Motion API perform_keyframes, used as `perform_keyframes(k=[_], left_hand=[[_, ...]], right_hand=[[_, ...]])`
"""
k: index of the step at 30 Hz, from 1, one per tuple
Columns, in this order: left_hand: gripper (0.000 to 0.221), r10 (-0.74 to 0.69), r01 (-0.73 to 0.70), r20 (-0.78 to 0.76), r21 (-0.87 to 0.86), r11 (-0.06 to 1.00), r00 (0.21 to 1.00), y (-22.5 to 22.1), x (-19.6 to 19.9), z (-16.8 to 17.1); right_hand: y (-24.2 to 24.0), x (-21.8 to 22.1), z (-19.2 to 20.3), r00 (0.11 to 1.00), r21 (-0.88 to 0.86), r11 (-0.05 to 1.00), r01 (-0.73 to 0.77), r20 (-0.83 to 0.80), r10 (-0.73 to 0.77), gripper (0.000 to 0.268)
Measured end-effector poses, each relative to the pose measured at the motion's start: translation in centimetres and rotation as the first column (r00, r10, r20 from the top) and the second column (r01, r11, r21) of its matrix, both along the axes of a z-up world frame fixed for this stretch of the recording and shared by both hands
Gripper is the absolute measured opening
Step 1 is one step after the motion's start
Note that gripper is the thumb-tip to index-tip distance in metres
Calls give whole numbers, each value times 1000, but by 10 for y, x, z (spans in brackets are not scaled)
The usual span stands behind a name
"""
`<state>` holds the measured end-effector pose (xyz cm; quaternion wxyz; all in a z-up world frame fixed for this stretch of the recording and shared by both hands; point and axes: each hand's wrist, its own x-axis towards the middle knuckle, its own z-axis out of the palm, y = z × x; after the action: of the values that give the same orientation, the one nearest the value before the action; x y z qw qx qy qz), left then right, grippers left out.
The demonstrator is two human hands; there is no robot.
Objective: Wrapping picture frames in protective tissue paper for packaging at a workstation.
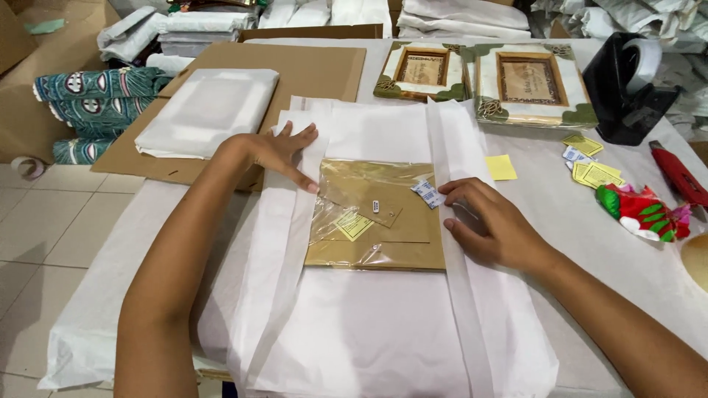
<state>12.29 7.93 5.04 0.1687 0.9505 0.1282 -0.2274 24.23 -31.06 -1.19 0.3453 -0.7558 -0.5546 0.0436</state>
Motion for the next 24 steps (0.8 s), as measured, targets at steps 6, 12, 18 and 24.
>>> perform_keyframes(k=[6, 12, 18, 24], left_hand=[[156, 14, -13, -9, 19, 1000, 1000, 1, 0, 0], [147, -20, 30, 221, -41, 999, 975, -2, -15, -4], [42, -286, 330, 797, 116, 937, 531, -10, -56, -46], [9, -296, 349, 770, 101, 932, 566, -51, -95, -38]], right_hand=[[2, -1, 3, 1000, -14, 1000, -7, 4, 7, 23], [1, 3, 0, 1000, -16, 1000, -10, 3, 11, 23], [3, 0, 1, 1000, 1, 1000, 15, 24, -15, 25], [2, 3, -3, 998, -5, 999, 39, 55, -39, 29]])
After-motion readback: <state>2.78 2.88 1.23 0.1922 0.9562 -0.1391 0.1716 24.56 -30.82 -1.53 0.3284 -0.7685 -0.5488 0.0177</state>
